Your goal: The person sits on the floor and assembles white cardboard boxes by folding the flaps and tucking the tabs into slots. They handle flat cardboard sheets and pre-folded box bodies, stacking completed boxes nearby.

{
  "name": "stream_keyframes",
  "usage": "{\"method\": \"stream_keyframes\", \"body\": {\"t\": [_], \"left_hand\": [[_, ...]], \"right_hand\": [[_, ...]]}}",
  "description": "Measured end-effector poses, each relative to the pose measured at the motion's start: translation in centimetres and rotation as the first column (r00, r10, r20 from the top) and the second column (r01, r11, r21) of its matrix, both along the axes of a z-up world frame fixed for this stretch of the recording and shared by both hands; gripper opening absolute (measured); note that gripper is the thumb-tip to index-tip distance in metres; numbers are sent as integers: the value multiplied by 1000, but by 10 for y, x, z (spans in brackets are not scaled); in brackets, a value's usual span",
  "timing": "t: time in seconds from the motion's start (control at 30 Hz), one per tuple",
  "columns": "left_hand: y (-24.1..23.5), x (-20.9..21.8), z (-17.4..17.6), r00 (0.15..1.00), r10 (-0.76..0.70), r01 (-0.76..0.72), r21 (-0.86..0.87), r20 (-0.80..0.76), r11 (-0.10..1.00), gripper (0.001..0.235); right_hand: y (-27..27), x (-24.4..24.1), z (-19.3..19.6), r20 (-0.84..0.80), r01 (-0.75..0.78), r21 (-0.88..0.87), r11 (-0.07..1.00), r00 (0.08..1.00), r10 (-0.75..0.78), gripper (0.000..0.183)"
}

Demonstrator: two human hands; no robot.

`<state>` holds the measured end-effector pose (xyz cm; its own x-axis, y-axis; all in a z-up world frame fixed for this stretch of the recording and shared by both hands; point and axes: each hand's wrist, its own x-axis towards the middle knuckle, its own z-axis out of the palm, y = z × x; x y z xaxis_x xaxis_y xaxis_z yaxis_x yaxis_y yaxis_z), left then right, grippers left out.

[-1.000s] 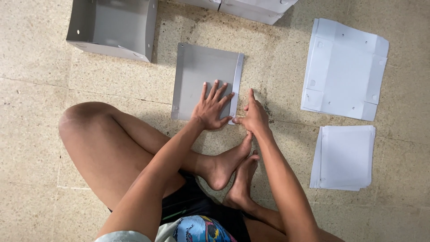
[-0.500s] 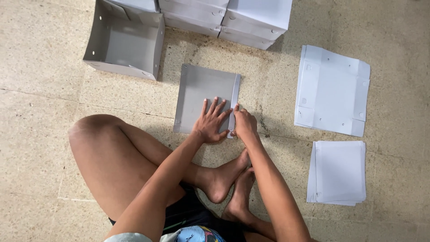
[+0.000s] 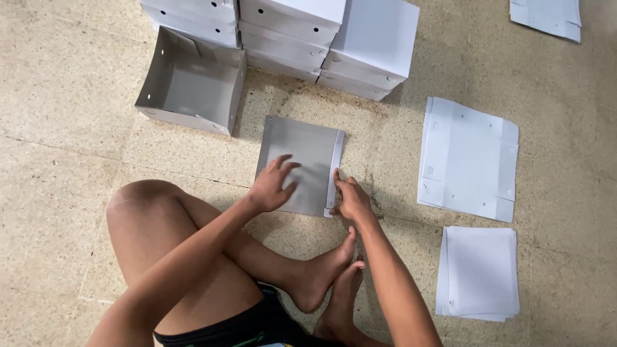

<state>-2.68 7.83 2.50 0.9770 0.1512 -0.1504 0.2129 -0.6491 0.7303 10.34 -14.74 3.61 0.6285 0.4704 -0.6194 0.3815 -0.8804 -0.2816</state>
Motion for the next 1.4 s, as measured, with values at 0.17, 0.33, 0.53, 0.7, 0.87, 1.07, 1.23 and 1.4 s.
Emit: {"method": "stream_keyframes", "body": {"t": [0.17, 0.33, 0.53, 0.7, 0.87, 1.07, 1.23, 1.4], "left_hand": [[45, -11, -29, 950, 249, -233, 106, -188, 967, 67], [57, 8, -35, 950, 168, -177, -12, -265, 984, 68], [43, 40, 17, 951, 212, -251, -160, -226, 955, 55], [48, 39, 22, 922, 325, -362, -172, -209, 916, 68], [51, 29, -20, 858, 298, -247, 173, -418, 953, 75], [55, 19, -76, 845, 297, -293, 78, -444, 953, 50], [53, 18, -116, 877, 262, -277, 22, -404, 961, 35], [46, 16, -91, 876, 345, -406, -129, -336, 905, 32]], "right_hand": [[13, 33, 27, -11, 36, 62, 997, 999, -35, 117], [-5, 36, -4, -18, 109, 198, 974, 994, -107, 104], [-11, -10, -23, 5, 347, 594, 726, 901, -434, 50], [13, -20, -26, 342, 169, 581, 796, 837, -428, 48], [14, -22, -38, 465, 111, 491, 864, 805, -368, 49], [20, -26, -47, 530, 22, 428, 903, 803, -271, 51], [24, -30, -36, 552, -20, 399, 917, 804, -223, 51], [22, -30, -34, 554, -50, 376, 925, 813, -181, 50]]}}
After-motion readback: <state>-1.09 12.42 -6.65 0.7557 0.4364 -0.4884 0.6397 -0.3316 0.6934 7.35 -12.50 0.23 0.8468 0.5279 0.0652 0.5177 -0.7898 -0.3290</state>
